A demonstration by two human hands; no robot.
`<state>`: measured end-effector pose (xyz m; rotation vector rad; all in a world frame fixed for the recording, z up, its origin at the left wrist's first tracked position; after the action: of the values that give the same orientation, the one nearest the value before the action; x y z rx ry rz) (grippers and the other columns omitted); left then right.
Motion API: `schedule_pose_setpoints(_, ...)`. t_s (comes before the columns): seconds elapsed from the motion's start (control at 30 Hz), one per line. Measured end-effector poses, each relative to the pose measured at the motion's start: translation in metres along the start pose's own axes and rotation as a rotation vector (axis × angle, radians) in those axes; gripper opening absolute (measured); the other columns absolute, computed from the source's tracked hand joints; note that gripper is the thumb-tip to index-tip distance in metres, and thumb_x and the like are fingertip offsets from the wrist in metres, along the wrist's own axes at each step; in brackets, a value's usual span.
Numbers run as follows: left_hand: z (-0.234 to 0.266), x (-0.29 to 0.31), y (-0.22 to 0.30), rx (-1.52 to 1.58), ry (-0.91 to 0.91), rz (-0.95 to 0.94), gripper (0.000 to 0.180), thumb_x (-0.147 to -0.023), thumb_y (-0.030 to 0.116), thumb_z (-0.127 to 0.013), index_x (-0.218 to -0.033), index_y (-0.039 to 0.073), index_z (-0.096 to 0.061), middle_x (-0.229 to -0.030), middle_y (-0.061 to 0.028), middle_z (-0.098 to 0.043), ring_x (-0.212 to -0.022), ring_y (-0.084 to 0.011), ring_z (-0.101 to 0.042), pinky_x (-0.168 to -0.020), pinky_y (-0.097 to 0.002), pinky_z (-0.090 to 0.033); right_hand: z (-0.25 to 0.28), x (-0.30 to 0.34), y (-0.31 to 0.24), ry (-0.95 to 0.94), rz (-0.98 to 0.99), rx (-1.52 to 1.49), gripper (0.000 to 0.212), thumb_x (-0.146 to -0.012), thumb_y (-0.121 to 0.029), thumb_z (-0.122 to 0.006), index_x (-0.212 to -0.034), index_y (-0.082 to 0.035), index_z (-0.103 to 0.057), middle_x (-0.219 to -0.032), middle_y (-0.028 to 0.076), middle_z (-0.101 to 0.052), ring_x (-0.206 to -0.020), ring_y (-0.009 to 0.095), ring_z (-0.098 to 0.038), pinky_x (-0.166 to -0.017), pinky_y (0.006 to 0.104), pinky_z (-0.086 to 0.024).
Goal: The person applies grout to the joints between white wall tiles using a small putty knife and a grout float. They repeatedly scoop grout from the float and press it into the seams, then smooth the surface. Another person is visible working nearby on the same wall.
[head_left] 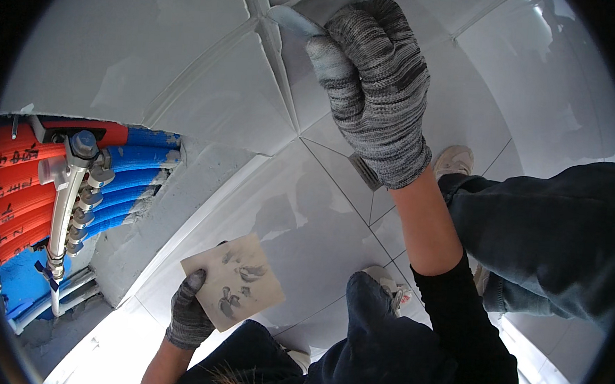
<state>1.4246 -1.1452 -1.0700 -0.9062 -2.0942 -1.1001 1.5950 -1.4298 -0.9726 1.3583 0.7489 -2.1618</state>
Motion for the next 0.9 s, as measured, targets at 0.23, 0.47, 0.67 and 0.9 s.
schedule_pose_setpoints(0.23,-0.002,0.001,0.001,-0.001,-0.002,-0.002,0.075,-0.077,0.037,-0.066,-0.135,0.002,-0.035,-0.124,-0.0196,-0.049,-0.11,-0.0313,-0.054,-0.091,-0.0435,-0.049,0.005,-0.005,-0.004,0.077,-0.121,-0.093,0.017,-0.076,-0.021,-0.066,-0.075,-0.006,-0.058,-0.073,0.015,-0.054,-0.062,0.033,-0.054,-0.054,0.0418,-0.043)
schedule_pose_setpoints(0.47,-0.004,0.0,0.002,-0.004,-0.008,0.006,0.076,-0.077,0.037,-0.066,-0.136,0.002,-0.034,-0.125,-0.0205,-0.049,-0.111,-0.0322,-0.053,-0.092,-0.0447,-0.048,0.002,-0.005,-0.004,0.092,-0.055,-0.043,0.016,-0.074,-0.018,-0.066,-0.074,-0.006,-0.055,-0.071,0.015,-0.053,-0.061,0.034,-0.053,-0.052,0.0426,-0.042)
schedule_pose_setpoints(0.67,-0.005,0.001,0.002,0.045,-0.017,0.024,0.07,-0.078,0.037,-0.068,-0.132,0.003,-0.039,-0.124,-0.0176,-0.051,-0.113,-0.0305,-0.052,-0.095,-0.045,-0.046,0.001,-0.002,-0.001,0.103,-0.034,-0.057,0.015,-0.073,-0.015,-0.066,-0.076,-0.006,-0.054,-0.07,0.014,-0.053,-0.061,0.034,-0.052,-0.052,0.0435,-0.041)
schedule_pose_setpoints(0.9,0.002,0.002,0.001,0.014,0.02,-0.009,0.073,-0.076,0.037,-0.067,-0.134,0.003,-0.037,-0.125,-0.0181,-0.049,-0.112,-0.0317,-0.052,-0.093,-0.0439,-0.046,-0.006,0.006,0.005,0.003,-0.099,0.111,0.018,-0.08,-0.02,-0.067,-0.081,-0.004,-0.06,-0.079,0.012,-0.057,-0.067,0.025,-0.057,-0.062,0.0345,-0.049)
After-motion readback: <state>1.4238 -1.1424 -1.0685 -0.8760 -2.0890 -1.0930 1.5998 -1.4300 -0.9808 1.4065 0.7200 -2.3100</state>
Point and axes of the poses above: each hand's wrist, its own x-axis away from the middle knuckle, its own z-axis out of the back of the hand, y = z × x, the point moved 5 cm from there along -x, towards the middle knuckle
